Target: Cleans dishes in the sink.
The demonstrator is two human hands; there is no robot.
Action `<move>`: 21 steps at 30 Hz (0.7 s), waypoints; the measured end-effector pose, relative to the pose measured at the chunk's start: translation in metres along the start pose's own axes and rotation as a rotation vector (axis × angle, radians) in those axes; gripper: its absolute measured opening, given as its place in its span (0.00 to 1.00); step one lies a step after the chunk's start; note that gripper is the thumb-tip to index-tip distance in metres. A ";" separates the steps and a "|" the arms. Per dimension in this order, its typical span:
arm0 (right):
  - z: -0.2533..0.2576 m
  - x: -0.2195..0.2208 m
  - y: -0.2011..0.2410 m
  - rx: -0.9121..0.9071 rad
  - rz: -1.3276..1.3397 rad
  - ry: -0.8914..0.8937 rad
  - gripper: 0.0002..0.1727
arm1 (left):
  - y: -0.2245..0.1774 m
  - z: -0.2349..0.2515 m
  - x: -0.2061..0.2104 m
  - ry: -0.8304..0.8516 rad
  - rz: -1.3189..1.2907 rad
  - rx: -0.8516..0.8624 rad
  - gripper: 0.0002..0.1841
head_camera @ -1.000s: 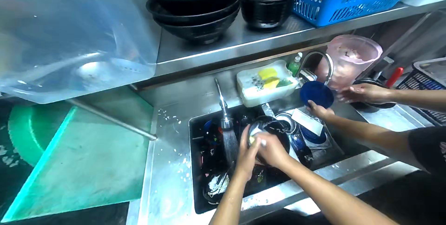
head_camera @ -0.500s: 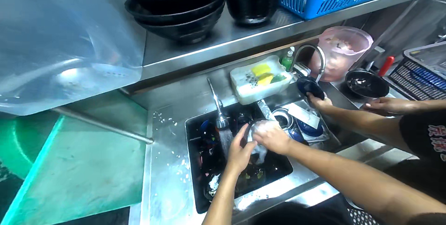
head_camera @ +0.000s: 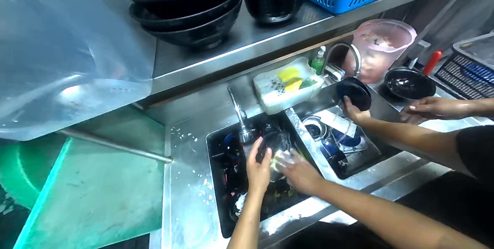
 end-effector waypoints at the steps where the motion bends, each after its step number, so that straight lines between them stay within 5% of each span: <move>1: 0.004 -0.001 -0.012 0.014 -0.128 0.016 0.29 | 0.001 0.000 0.002 0.010 0.017 0.013 0.26; 3: 0.007 0.000 -0.014 0.092 -0.122 -0.007 0.29 | 0.003 -0.001 0.003 -0.004 0.042 0.007 0.26; 9: 0.000 -0.002 0.029 0.215 0.757 -0.029 0.28 | 0.013 -0.003 0.011 -0.103 0.050 0.077 0.27; 14: -0.006 0.003 0.001 0.181 0.028 0.036 0.28 | 0.017 -0.009 0.009 -0.054 0.085 0.107 0.26; 19: -0.005 -0.006 0.019 0.244 0.482 0.002 0.26 | 0.013 -0.008 0.012 -0.089 0.025 0.136 0.26; 21: -0.007 -0.006 0.011 0.214 0.300 0.008 0.24 | 0.011 -0.010 0.011 -0.046 0.065 0.180 0.26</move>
Point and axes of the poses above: each hand's wrist, its own z-axis towards the middle knuckle, its own x-axis out of the palm, y = z × x, the point moved 4 cm from there along z, towards the middle knuckle, and after that the axes turned 1 degree about -y, right-handed, at the moved point
